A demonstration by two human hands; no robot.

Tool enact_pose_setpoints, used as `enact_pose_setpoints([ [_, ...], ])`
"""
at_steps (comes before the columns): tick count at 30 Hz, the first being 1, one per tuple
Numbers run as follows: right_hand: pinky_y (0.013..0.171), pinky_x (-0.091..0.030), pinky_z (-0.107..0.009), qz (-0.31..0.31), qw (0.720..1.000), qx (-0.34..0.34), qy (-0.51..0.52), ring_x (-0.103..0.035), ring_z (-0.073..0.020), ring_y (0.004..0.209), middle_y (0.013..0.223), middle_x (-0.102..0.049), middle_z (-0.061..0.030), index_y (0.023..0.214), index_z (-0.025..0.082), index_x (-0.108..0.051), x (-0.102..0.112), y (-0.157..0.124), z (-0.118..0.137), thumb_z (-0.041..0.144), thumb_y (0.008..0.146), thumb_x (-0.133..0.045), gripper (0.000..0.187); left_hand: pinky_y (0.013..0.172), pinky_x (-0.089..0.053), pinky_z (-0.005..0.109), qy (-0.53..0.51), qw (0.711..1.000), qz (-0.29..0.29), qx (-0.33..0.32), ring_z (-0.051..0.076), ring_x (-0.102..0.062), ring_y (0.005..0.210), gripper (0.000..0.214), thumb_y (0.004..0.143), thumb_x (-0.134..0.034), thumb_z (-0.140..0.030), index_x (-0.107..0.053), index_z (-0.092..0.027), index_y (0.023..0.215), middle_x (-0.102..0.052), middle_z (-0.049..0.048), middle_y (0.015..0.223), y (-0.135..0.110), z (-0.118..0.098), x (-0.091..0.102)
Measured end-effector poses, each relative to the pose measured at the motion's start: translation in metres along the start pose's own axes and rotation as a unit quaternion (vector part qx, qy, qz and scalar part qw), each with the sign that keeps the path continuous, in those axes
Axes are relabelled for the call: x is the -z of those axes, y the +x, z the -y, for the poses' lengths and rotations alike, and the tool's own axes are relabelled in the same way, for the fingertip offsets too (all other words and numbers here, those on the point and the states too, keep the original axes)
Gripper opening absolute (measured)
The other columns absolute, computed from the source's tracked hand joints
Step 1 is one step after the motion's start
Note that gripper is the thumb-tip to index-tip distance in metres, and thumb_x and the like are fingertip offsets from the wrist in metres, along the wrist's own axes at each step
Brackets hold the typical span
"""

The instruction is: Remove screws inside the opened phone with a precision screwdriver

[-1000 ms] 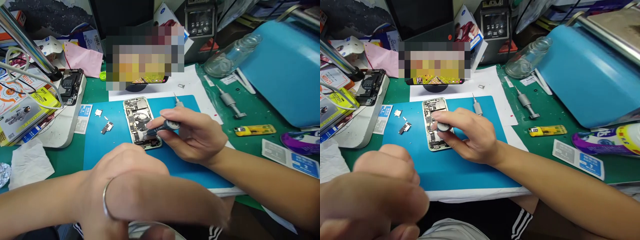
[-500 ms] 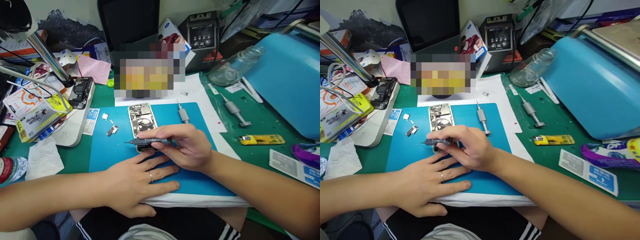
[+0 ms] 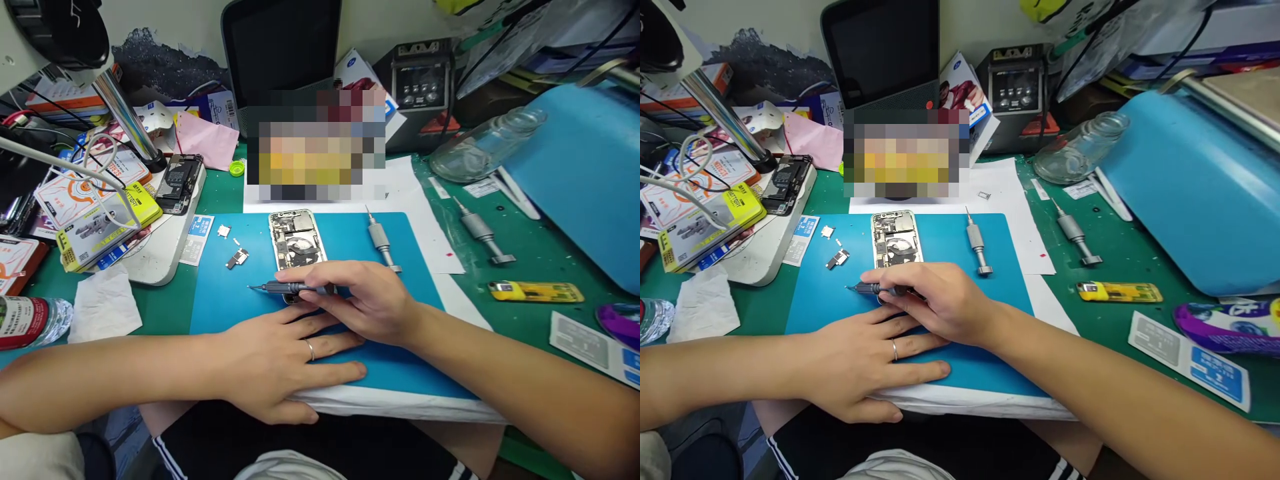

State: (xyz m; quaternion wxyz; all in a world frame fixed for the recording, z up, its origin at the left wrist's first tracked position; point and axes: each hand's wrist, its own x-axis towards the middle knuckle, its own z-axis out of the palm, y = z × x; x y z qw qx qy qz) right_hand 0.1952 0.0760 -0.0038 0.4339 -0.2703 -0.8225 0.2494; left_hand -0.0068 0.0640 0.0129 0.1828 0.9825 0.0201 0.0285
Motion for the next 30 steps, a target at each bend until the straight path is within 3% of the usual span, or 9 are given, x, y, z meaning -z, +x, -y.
enact_pose_setpoints([
  [3,0.082,-0.068,-0.024,-0.005,1.0,-0.009,0.013,-0.077,-0.0165,0.103,0.116,-0.078,-0.0054,0.115,0.026,-0.057,-0.002,-0.003,0.0,0.008,0.093,-0.061,0.028,0.117,-0.036,0.045,0.013,0.998,-0.056,-0.027,0.033,-0.052,0.131,0.056,0.09,-0.06,-0.045,-0.058,-0.012,0.136,-0.052,0.0162,0.148,0.001,0.0,0.001],
  [5,0.084,-0.068,-0.026,-0.032,0.999,-0.026,0.029,-0.077,-0.0166,0.104,0.115,-0.078,-0.0035,0.116,0.026,-0.057,-0.004,-0.005,-0.001,0.008,0.092,-0.063,0.031,0.1,-0.049,0.036,0.008,0.982,-0.177,-0.066,0.025,-0.064,0.106,0.033,0.09,-0.059,-0.035,-0.068,-0.012,0.112,-0.068,0.0138,0.119,0.0,0.003,0.005],
  [7,0.085,-0.067,-0.029,-0.097,0.992,-0.056,0.05,-0.077,-0.0175,0.104,0.113,-0.078,-0.0013,0.117,0.028,-0.056,-0.003,-0.005,-0.002,0.009,0.091,-0.064,0.033,0.069,-0.052,0.032,0.016,0.94,-0.331,-0.087,0.016,-0.059,0.069,0.01,0.086,-0.058,-0.024,-0.065,-0.017,0.086,-0.067,0.0041,0.078,-0.003,0.01,0.011],
  [9,0.083,-0.067,-0.032,-0.184,0.977,-0.088,0.068,-0.077,-0.0184,0.1,0.107,-0.078,0.0001,0.115,0.029,-0.058,-0.001,-0.003,-0.004,0.013,0.092,-0.065,0.029,0.054,-0.042,0.031,0.062,0.905,-0.418,-0.052,0.014,-0.047,0.055,0.003,0.081,-0.058,-0.018,-0.058,-0.02,0.08,-0.056,-0.0016,0.064,-0.007,0.022,0.019],
  [11,0.08,-0.067,-0.034,-0.259,0.957,-0.108,0.077,-0.078,-0.019,0.094,0.099,-0.078,0.0002,0.112,0.031,-0.059,0.003,0.002,-0.008,0.02,0.094,-0.064,0.022,0.058,-0.043,0.03,0.065,0.892,-0.445,0.035,0.014,-0.051,0.062,0.007,0.082,-0.059,-0.015,-0.056,-0.021,0.085,-0.059,-0.0007,0.072,-0.009,0.034,0.026],
  [14,0.083,-0.066,-0.037,-0.307,0.938,-0.135,0.085,-0.077,-0.0204,0.096,0.096,-0.078,-0.0003,0.112,0.033,-0.058,0.01,0.007,-0.015,0.028,0.096,-0.062,0.017,0.068,-0.047,0.03,0.01,0.888,-0.423,0.179,0.016,-0.058,0.077,0.013,0.087,-0.061,-0.019,-0.059,-0.019,0.1,-0.063,0.0025,0.084,-0.008,0.048,0.029],
  [16,0.086,-0.065,-0.039,-0.31,0.935,-0.147,0.085,-0.076,-0.021,0.098,0.096,-0.077,-0.0003,0.115,0.034,-0.056,0.013,0.008,-0.018,0.032,0.098,-0.059,0.017,0.074,-0.049,0.031,-0.013,0.894,-0.387,0.224,0.018,-0.061,0.085,0.02,0.089,-0.063,-0.022,-0.061,-0.017,0.109,-0.066,0.005,0.092,-0.006,0.052,0.028],
  [22,0.084,-0.067,-0.04,-0.3,0.939,-0.147,0.078,-0.076,-0.022,0.101,0.1,-0.078,-0.0005,0.116,0.034,-0.054,0.013,0.007,-0.019,0.031,0.099,-0.056,0.017,0.082,-0.049,0.033,-0.012,0.909,-0.351,0.223,0.019,-0.065,0.091,0.017,0.096,-0.063,-0.027,-0.07,-0.018,0.108,-0.072,0.0065,0.098,-0.006,0.055,0.023],
  [30,0.084,-0.067,-0.039,-0.303,0.933,-0.16,0.11,-0.076,-0.0213,0.101,0.095,-0.078,-0.0002,0.113,0.032,-0.055,0.012,0.008,-0.018,0.032,0.098,-0.06,0.016,0.079,-0.049,0.032,-0.01,0.912,-0.356,0.205,0.018,-0.067,0.087,0.016,0.096,-0.065,-0.022,-0.072,-0.016,0.108,-0.075,0.006,0.096,-0.008,0.059,0.021],
])
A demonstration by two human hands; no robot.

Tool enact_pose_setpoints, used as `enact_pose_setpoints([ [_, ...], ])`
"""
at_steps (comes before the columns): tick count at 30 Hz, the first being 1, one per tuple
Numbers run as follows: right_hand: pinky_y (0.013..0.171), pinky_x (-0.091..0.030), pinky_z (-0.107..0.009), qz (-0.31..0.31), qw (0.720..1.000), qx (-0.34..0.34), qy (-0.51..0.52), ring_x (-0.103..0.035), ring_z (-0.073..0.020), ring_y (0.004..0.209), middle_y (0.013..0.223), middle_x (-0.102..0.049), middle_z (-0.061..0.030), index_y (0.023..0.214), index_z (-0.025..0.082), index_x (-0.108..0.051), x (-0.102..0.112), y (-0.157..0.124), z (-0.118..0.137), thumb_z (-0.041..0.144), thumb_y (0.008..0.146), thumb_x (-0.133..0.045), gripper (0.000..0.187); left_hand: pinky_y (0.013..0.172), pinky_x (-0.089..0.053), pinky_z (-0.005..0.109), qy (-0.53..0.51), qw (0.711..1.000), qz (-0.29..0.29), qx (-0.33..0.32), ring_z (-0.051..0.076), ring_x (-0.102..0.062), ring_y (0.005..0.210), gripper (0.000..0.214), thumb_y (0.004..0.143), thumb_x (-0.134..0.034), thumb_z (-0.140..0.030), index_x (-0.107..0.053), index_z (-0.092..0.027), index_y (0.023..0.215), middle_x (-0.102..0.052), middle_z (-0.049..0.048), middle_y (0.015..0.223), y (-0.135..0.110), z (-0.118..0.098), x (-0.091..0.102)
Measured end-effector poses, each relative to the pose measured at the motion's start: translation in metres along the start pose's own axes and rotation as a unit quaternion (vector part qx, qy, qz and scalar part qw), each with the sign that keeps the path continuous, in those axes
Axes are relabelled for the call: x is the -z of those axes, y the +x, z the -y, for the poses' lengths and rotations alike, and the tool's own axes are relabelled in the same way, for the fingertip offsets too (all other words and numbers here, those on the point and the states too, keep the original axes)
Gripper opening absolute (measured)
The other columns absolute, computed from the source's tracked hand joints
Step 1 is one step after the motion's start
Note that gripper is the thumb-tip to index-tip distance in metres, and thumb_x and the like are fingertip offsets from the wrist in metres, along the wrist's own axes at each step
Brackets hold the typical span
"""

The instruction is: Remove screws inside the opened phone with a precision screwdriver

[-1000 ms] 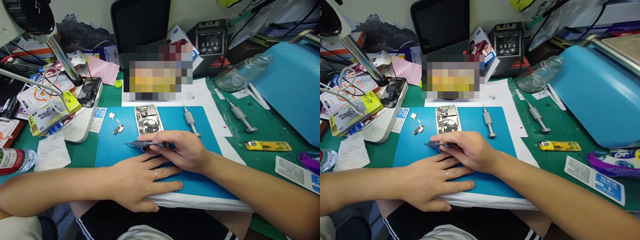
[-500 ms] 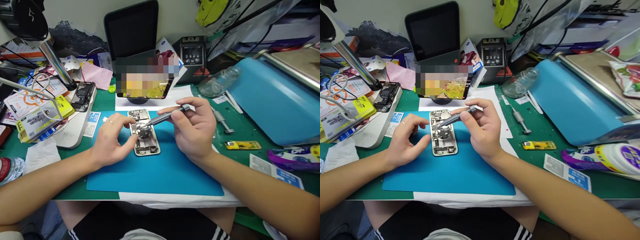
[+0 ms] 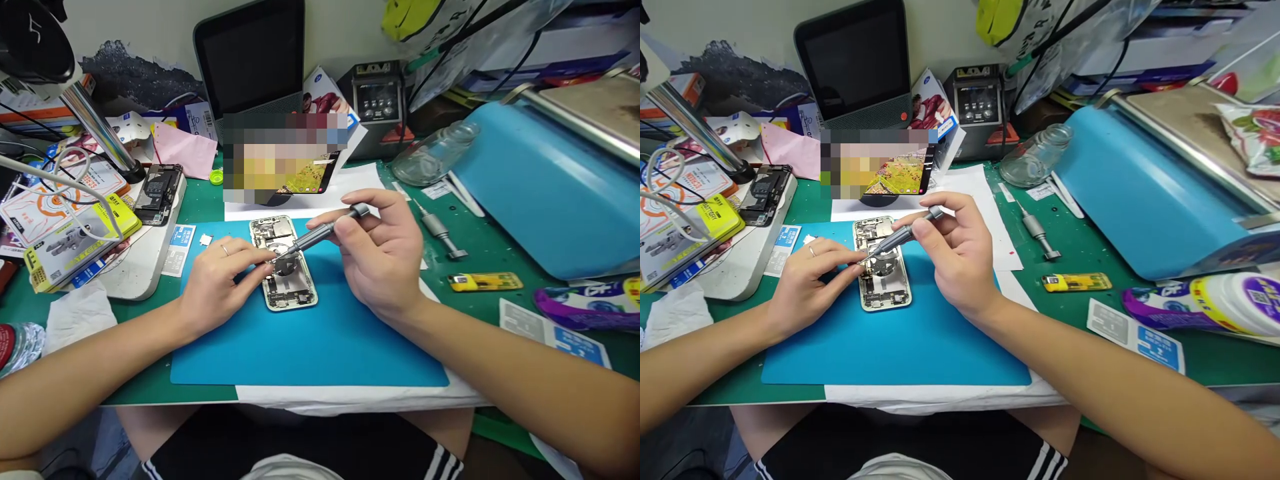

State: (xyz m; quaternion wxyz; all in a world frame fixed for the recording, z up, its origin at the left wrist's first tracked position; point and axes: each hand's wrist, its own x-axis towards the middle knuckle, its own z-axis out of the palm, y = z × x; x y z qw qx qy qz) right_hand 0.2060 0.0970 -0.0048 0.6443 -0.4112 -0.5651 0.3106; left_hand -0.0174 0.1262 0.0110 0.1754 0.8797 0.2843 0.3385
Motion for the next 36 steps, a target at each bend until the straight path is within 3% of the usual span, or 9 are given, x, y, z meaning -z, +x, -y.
enact_pose_setpoints([
  [6,0.082,-0.068,-0.037,-0.007,1.0,-0.006,0.03,-0.076,-0.0209,0.101,0.094,-0.078,0.0004,0.111,0.032,-0.056,-0.001,0.0,0.0,0.031,0.096,-0.063,0.017,0.079,-0.049,0.031,0.004,1.0,-0.002,-0.002,0.017,-0.066,0.088,0.017,0.095,-0.066,-0.021,-0.073,-0.016,0.11,-0.074,0.0064,0.097,0.001,-0.001,0.0],
  [15,0.081,-0.067,-0.037,0.005,1.0,0.017,-0.008,-0.076,-0.0202,0.103,0.095,-0.077,0.0003,0.114,0.032,-0.053,0.0,0.0,0.0,0.029,0.099,-0.058,0.017,0.077,-0.048,0.031,-0.001,1.0,-0.002,0.006,0.017,-0.067,0.085,0.013,0.095,-0.066,-0.023,-0.073,-0.017,0.104,-0.075,0.0048,0.093,0.001,0.0,-0.001],
  [24,0.091,-0.065,-0.043,0.009,1.0,0.007,-0.017,-0.074,-0.0219,0.107,0.103,-0.076,-0.0011,0.115,0.035,-0.052,0.001,-0.002,0.0,0.033,0.098,-0.059,0.018,0.073,-0.048,0.03,-0.005,1.0,0.0,0.011,0.015,-0.066,0.08,0.011,0.095,-0.067,-0.026,-0.073,-0.018,0.098,-0.076,0.0041,0.088,0.001,0.0,0.0],
  [29,0.082,-0.067,-0.037,0.007,0.999,0.031,-0.003,-0.075,-0.0205,0.104,0.103,-0.076,-0.0012,0.114,0.034,-0.053,-0.003,-0.005,0.007,0.033,0.097,-0.061,0.019,0.072,-0.047,0.03,-0.011,1.0,0.0,0.009,0.015,-0.066,0.077,0.01,0.095,-0.067,-0.024,-0.073,-0.017,0.096,-0.075,0.0037,0.086,0.001,0.0,-0.001],
  [36,0.074,-0.066,-0.034,0.033,0.998,0.044,-0.041,-0.074,-0.0211,0.106,0.113,-0.074,-0.0028,0.122,0.033,-0.049,-0.004,-0.009,0.011,0.035,0.092,-0.069,0.036,0.072,-0.048,0.03,-0.014,1.0,-0.003,0.014,0.015,-0.066,0.077,0.011,0.096,-0.066,-0.026,-0.074,-0.018,0.095,-0.075,0.0037,0.085,0.001,-0.001,0.0],
])
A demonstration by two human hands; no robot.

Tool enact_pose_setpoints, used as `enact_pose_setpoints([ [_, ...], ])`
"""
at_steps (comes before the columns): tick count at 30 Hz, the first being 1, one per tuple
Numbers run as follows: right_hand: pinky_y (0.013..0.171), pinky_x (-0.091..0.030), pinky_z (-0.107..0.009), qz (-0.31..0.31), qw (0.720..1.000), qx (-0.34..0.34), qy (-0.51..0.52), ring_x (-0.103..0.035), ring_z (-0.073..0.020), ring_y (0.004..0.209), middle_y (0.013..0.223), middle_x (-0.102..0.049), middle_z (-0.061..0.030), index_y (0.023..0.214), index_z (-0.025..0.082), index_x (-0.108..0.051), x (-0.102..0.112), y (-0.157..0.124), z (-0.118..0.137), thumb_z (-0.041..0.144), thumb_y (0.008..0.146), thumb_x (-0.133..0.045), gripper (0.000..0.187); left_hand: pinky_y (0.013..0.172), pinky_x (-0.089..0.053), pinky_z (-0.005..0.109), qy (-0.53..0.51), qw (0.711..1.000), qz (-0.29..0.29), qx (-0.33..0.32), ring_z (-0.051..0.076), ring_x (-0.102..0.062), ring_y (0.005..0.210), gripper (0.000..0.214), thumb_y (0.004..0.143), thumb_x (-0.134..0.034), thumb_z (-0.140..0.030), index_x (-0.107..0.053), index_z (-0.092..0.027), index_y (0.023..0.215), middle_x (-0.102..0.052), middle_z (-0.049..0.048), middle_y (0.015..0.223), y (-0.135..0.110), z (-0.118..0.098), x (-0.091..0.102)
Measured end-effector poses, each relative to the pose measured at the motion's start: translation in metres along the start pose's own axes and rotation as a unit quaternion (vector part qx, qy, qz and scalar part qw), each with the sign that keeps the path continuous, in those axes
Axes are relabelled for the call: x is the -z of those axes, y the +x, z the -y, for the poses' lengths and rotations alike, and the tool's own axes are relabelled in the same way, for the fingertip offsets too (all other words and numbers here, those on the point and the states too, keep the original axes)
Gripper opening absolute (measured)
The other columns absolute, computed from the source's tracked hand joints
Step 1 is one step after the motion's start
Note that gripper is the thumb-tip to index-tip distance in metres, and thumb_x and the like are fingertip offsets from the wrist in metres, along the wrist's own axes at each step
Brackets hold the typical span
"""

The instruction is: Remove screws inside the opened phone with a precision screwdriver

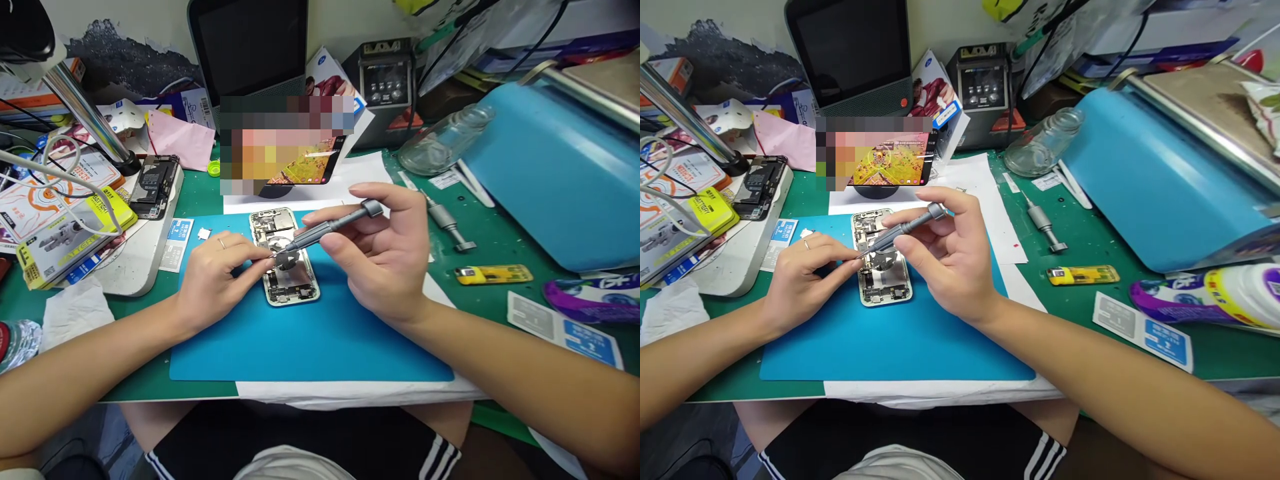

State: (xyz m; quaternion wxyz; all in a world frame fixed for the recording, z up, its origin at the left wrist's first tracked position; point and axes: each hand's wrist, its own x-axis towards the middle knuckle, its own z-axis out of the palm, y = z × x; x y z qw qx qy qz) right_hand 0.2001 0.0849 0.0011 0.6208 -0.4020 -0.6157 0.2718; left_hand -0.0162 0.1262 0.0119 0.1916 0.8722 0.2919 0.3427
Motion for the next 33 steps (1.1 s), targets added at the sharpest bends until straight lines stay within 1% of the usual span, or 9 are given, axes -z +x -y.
enact_pose_setpoints([
  [8,0.073,-0.065,-0.031,-0.013,1.0,0.017,-0.023,-0.075,-0.0194,0.103,0.105,-0.073,-0.0003,0.122,0.035,-0.05,0.0015,0.0018,-0.0016,0.031,0.093,-0.067,0.033,0.073,-0.049,0.03,-0.01,1.0,-0.014,0.012,0.015,-0.067,0.078,0.014,0.092,-0.071,-0.028,-0.074,-0.018,0.1,-0.076,0.004,0.088,0.0001,-0.0011,-0.0009],
  [12,0.076,-0.065,-0.032,-0.011,0.999,0.012,-0.034,-0.075,-0.0199,0.105,0.105,-0.074,0.0001,0.122,0.035,-0.049,0.0017,0.0022,-0.0012,0.033,0.094,-0.066,0.033,0.073,-0.048,0.031,-0.009,1.0,-0.011,0.016,0.015,-0.067,0.077,0.013,0.093,-0.07,-0.028,-0.074,-0.018,0.099,-0.076,0.0042,0.088,0.0,-0.0015,-0.0004],
  [17,0.077,-0.066,-0.033,-0.01,0.999,0.012,-0.034,-0.075,-0.0212,0.105,0.107,-0.075,-0.0014,0.123,0.036,-0.048,0.0016,0.0022,-0.0002,0.033,0.094,-0.066,0.034,0.073,-0.048,0.031,-0.008,1.0,-0.007,0.014,0.015,-0.067,0.076,0.01,0.094,-0.068,-0.027,-0.075,-0.019,0.096,-0.076,0.0033,0.087,0.0011,-0.0015,-0.0003],
  [21,0.078,-0.065,-0.031,-0.009,1.0,0.011,-0.022,-0.075,-0.0198,0.104,0.105,-0.074,-0.0005,0.122,0.035,-0.05,0.002,0.0024,-0.0011,0.03,0.093,-0.067,0.033,0.073,-0.047,0.03,-0.013,1.0,-0.007,0.006,0.014,-0.066,0.076,0.009,0.094,-0.068,-0.024,-0.074,-0.018,0.095,-0.076,0.0033,0.086,0.0011,-0.0011,-0.0003],
  [27,0.071,-0.065,-0.029,-0.003,0.999,0.037,0.01,-0.076,-0.0174,0.097,0.104,-0.074,0.0001,0.119,0.03,-0.052,0.0015,0.0039,-0.0046,0.026,0.091,-0.071,0.035,0.071,-0.046,0.029,-0.013,1.0,-0.007,0.004,0.014,-0.065,0.074,0.009,0.093,-0.069,-0.024,-0.074,-0.017,0.093,-0.075,0.0029,0.083,0.0008,-0.0007,0.0],
  [33,0.069,-0.065,-0.027,-0.006,0.999,0.045,0.018,-0.076,-0.0157,0.094,0.098,-0.076,0.0012,0.118,0.03,-0.054,-0.0002,0.0044,-0.0037,0.018,0.09,-0.071,0.035,0.072,-0.046,0.029,-0.017,1.0,-0.009,0.006,0.013,-0.065,0.075,0.009,0.092,-0.07,-0.024,-0.074,-0.016,0.091,-0.074,0.0028,0.082,0.0017,-0.0017,-0.0003],
])
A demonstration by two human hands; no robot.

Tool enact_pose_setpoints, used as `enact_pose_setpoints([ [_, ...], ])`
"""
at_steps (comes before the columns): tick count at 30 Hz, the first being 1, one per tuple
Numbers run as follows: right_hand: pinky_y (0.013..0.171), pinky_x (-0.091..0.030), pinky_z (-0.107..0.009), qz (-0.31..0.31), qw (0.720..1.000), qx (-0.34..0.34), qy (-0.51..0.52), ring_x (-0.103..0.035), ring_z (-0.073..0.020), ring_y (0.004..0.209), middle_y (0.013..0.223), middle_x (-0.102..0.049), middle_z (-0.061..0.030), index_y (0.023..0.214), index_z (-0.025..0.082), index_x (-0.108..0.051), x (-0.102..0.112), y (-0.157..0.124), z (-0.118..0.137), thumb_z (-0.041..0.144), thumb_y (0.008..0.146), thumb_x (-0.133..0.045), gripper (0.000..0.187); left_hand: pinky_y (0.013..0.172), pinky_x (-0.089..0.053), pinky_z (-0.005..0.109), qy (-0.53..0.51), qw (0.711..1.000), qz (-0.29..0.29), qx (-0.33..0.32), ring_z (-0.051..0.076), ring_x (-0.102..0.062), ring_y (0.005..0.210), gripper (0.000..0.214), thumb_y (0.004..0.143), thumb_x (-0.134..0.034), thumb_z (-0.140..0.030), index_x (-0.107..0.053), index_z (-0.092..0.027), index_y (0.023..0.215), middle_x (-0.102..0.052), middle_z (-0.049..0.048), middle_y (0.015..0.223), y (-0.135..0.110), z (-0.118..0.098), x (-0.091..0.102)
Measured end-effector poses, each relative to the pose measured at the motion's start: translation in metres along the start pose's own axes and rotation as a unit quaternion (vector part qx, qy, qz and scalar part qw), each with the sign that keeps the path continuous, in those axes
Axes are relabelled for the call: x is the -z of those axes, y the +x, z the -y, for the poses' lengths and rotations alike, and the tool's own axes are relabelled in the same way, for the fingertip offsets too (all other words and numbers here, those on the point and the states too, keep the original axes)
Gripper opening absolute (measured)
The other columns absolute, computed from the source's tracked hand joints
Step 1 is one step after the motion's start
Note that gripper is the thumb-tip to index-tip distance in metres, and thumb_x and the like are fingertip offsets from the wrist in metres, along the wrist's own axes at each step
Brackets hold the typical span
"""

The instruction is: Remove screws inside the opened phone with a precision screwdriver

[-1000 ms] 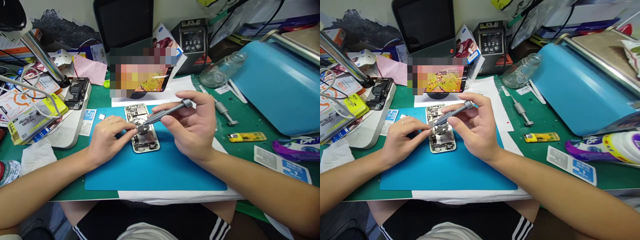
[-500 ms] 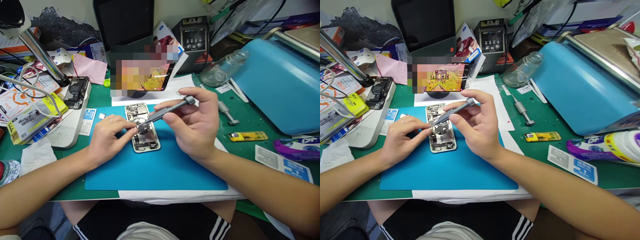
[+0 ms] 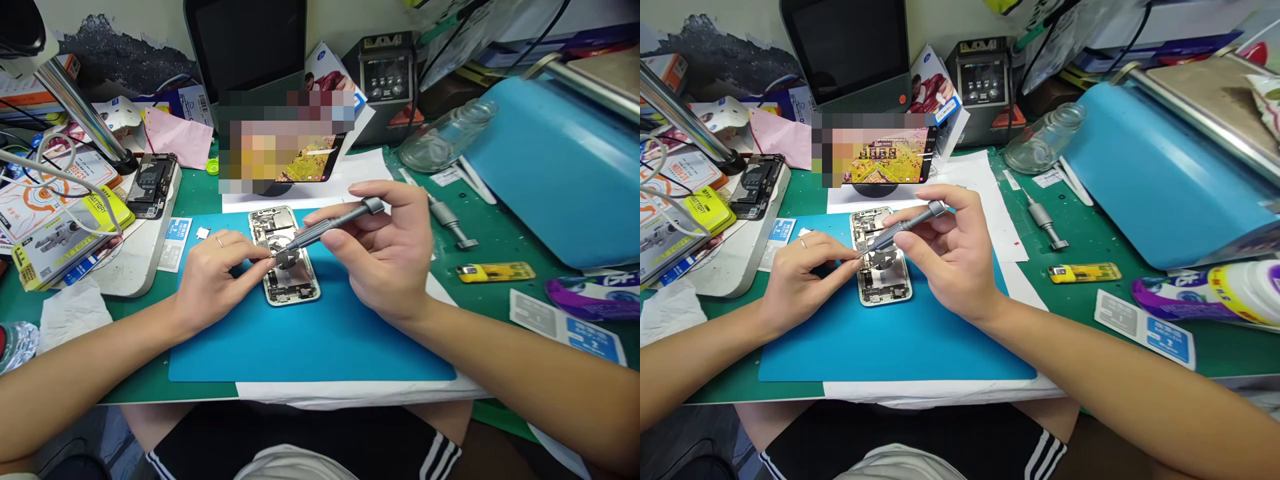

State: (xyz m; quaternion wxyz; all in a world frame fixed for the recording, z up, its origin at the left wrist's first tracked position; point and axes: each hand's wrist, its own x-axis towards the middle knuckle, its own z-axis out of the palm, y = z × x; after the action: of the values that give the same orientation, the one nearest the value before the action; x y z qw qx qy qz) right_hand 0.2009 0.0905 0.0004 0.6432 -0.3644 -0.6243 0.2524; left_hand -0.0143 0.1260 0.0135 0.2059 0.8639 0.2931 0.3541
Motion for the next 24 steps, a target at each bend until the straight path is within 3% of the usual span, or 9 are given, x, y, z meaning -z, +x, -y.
enact_pose_setpoints([
  [14,0.072,-0.064,-0.027,0.006,1.0,0.018,-0.024,-0.076,-0.0166,0.095,0.1,-0.071,0.0012,0.122,0.032,-0.053,0.005,0.0,-0.006,0.02,0.091,-0.07,0.037,0.071,-0.045,0.031,0.019,1.0,-0.007,0.009,0.015,-0.061,0.077,0.019,0.089,-0.074,-0.031,-0.07,-0.017,0.103,-0.072,0.0034,0.087,0.0,-0.002,0.002],
  [16,0.071,-0.064,-0.027,0.001,0.999,0.023,-0.027,-0.075,-0.0165,0.094,0.1,-0.071,0.0009,0.123,0.033,-0.054,0.005,0.001,-0.005,0.019,0.091,-0.07,0.039,0.068,-0.045,0.03,0.027,0.999,-0.037,-0.021,0.015,-0.06,0.076,0.016,0.089,-0.073,-0.028,-0.067,-0.017,0.1,-0.069,0.0034,0.086,-0.001,-0.006,0.003],
  [18,0.07,-0.064,-0.026,-0.004,0.999,0.032,-0.034,-0.075,-0.0162,0.092,0.099,-0.072,0.0008,0.127,0.034,-0.054,0.004,0.001,-0.004,0.016,0.091,-0.069,0.043,0.066,-0.046,0.03,0.035,0.993,-0.041,-0.109,0.015,-0.058,0.073,0.011,0.089,-0.07,-0.025,-0.063,-0.017,0.092,-0.066,0.0031,0.082,-0.004,-0.013,0.004],
  [19,0.069,-0.064,-0.026,-0.005,0.998,0.039,-0.04,-0.075,-0.0161,0.091,0.1,-0.072,0.0006,0.129,0.034,-0.054,0.004,0.0,-0.004,0.016,0.09,-0.069,0.045,0.065,-0.047,0.03,0.038,0.985,-0.013,-0.169,0.015,-0.057,0.071,0.011,0.089,-0.069,-0.026,-0.062,-0.018,0.089,-0.065,0.0032,0.08,-0.007,-0.017,0.003],
  [21,0.068,-0.065,-0.026,-0.001,0.997,0.059,-0.052,-0.076,-0.0161,0.09,0.105,-0.072,-0.0005,0.134,0.034,-0.054,0.004,-0.002,-0.002,0.016,0.091,-0.069,0.049,0.071,-0.051,0.035,0.038,0.954,0.103,-0.278,0.018,-0.058,0.072,0.015,0.093,-0.062,-0.031,-0.065,-0.016,0.089,-0.066,0.0053,0.081,-0.012,-0.025,0.001],
  [24,0.074,-0.068,-0.03,0.054,0.99,0.105,-0.074,-0.076,-0.017,0.088,0.111,-0.072,-0.0018,0.141,0.035,-0.05,0.005,-0.007,-0.001,0.016,0.09,-0.07,0.058,0.104,-0.045,0.049,0.02,0.902,0.259,-0.344,0.027,-0.061,0.106,0.034,0.097,-0.052,-0.04,-0.068,-0.014,0.111,-0.069,0.0134,0.118,-0.019,-0.032,-0.004],
])
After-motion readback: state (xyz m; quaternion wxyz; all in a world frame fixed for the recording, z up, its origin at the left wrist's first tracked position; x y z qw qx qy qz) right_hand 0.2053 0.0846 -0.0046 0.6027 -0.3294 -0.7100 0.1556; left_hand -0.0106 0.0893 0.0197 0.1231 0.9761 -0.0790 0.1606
